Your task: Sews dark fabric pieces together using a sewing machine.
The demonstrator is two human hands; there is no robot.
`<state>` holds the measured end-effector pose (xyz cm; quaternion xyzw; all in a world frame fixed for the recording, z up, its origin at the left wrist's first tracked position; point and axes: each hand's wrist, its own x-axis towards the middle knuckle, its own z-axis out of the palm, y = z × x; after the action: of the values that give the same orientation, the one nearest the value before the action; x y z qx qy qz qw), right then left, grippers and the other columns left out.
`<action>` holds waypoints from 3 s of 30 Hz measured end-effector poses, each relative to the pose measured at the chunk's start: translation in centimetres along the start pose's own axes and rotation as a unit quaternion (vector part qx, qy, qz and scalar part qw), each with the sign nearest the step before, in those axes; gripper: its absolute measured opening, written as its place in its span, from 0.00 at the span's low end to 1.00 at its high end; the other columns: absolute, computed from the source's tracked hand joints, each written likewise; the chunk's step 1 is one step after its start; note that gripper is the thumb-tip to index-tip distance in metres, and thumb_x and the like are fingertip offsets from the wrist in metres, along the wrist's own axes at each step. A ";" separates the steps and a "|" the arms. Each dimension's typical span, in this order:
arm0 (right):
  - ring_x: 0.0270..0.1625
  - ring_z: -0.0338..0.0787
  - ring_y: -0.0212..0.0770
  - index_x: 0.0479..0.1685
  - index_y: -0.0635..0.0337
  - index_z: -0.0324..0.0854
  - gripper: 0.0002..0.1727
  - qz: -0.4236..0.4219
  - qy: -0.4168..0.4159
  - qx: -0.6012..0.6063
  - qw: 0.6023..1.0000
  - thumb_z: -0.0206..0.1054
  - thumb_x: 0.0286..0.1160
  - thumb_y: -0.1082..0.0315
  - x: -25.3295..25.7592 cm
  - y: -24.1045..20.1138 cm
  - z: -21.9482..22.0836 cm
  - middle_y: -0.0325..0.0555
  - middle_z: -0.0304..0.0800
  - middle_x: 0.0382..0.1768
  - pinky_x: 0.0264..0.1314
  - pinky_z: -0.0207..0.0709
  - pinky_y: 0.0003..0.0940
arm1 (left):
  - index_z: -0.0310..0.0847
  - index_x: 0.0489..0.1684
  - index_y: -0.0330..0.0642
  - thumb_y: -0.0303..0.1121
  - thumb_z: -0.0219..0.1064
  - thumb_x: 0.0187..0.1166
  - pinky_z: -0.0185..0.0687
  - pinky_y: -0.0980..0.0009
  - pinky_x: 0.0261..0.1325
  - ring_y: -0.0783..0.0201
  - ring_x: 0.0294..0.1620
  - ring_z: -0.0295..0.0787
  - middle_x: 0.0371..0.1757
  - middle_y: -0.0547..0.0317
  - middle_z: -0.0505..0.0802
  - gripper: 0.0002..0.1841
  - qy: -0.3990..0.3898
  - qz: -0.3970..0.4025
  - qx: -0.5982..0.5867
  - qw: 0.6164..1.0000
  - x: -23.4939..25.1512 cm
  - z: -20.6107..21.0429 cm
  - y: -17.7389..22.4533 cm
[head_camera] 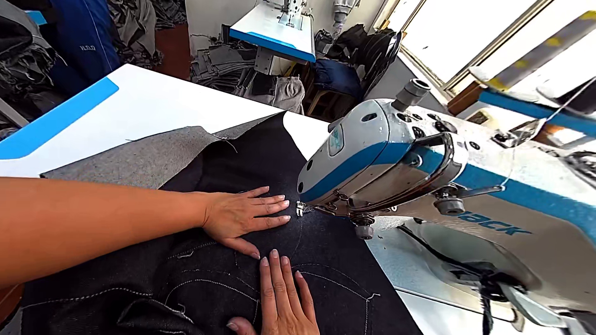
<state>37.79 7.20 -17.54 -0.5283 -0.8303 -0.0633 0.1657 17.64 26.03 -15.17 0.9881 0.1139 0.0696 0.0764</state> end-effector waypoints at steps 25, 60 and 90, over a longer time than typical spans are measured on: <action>0.85 0.75 0.49 0.81 0.67 0.74 0.60 0.017 0.015 -0.043 0.999 0.32 0.74 0.19 0.5 -1.0 0.6 0.55 0.77 0.81 0.85 0.57 0.52 | 0.54 0.92 0.32 0.71 0.45 0.81 0.33 0.41 0.94 0.45 0.96 0.47 0.93 0.41 0.62 0.51 0.014 0.049 -0.008 0.999 0.2 0.1 -1.9; 0.84 0.75 0.50 0.80 0.67 0.74 0.60 0.013 0.010 -0.029 0.999 0.35 0.74 0.19 0.5 -0.6 0.2 0.56 0.76 0.81 0.85 0.57 0.53 | 0.54 0.92 0.33 0.70 0.47 0.81 0.34 0.41 0.94 0.45 0.96 0.48 0.93 0.42 0.62 0.50 0.022 0.039 -0.011 0.999 0.3 0.1 -1.6; 0.79 0.82 0.58 0.71 0.66 0.83 0.41 0.030 -0.026 0.137 0.990 0.53 0.82 0.35 4.5 3.0 -2.5 0.56 0.84 0.75 0.81 0.73 0.55 | 0.54 0.95 0.55 0.67 0.46 0.85 0.26 0.20 0.84 0.36 0.96 0.37 0.96 0.55 0.56 0.41 0.007 -0.229 -0.006 0.973 2.6 -0.8 0.4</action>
<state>39.31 11.66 -13.85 -0.5263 -0.8193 0.0700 0.2165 20.14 26.42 -14.02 0.9349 0.3372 0.0578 0.0950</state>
